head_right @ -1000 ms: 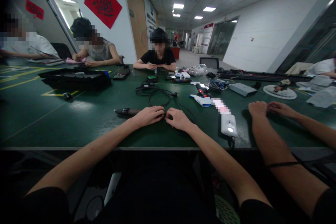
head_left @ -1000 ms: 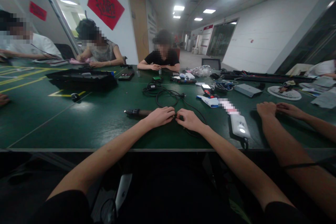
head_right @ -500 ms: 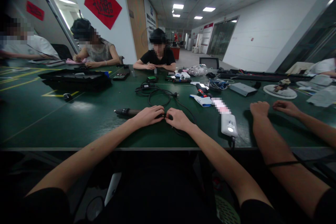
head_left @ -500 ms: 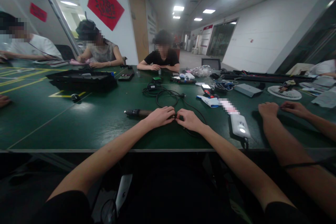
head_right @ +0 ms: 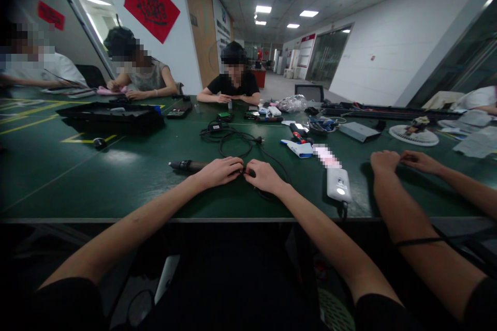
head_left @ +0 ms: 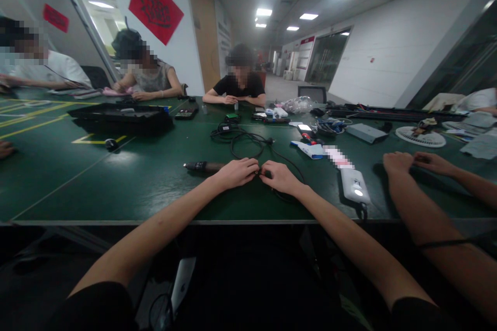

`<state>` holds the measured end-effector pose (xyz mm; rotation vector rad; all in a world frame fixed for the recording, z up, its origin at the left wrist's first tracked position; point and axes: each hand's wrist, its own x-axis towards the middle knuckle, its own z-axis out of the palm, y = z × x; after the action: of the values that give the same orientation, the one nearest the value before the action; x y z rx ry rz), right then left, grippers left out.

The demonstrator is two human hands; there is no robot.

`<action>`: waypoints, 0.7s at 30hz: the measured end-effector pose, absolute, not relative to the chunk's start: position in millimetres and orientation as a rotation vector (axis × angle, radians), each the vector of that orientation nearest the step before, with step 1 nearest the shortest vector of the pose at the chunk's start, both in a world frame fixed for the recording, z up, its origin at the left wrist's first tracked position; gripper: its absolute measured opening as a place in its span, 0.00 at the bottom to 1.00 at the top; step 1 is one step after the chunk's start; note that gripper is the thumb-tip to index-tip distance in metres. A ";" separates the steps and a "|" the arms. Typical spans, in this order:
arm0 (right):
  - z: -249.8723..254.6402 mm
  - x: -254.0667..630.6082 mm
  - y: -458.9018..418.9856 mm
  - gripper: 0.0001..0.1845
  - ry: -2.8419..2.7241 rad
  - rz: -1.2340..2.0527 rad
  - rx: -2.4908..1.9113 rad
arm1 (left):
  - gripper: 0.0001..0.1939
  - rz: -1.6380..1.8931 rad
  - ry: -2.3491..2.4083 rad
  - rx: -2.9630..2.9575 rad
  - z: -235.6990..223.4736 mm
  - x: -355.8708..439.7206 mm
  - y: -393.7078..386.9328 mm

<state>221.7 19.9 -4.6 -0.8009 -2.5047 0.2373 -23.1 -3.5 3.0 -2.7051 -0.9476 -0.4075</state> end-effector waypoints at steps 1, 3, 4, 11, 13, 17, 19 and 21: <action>-4.5 221.7 19.8 0.03 -2.504 0.237 -0.800 | 0.10 -0.413 -0.968 -2.698 3.0 -22.9 -3.3; -4.4 221.7 19.7 0.03 -2.501 0.234 -0.804 | 0.10 -0.429 -0.993 -2.696 3.0 -22.7 -3.1; -4.4 221.7 19.7 0.03 -2.499 0.232 -0.805 | 0.11 -0.432 -0.987 -2.702 3.1 -22.6 -3.2; -4.9 222.1 19.3 0.03 -2.494 0.237 -0.797 | 0.09 -0.412 -0.957 -2.689 3.6 -22.8 -3.4; -5.1 221.9 19.3 0.03 -2.492 0.232 -0.801 | 0.10 -0.424 -0.981 -2.674 3.2 -22.7 -3.0; -5.8 221.4 20.0 0.03 -2.501 0.229 -0.805 | 0.10 -0.412 -0.913 -2.691 1.3 -23.3 -2.5; -6.0 221.4 20.3 0.03 -2.499 0.230 -0.797 | 0.09 -0.415 -0.897 -2.693 0.0 -23.6 -2.1; -6.0 221.6 20.5 0.03 -2.495 0.233 -0.787 | 0.09 -0.431 -0.927 -2.681 -1.1 -23.5 -1.4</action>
<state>221.6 20.5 -6.0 -0.7868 -2.4946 0.2326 -23.5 -1.4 -1.1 -2.6807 -0.9269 -0.4309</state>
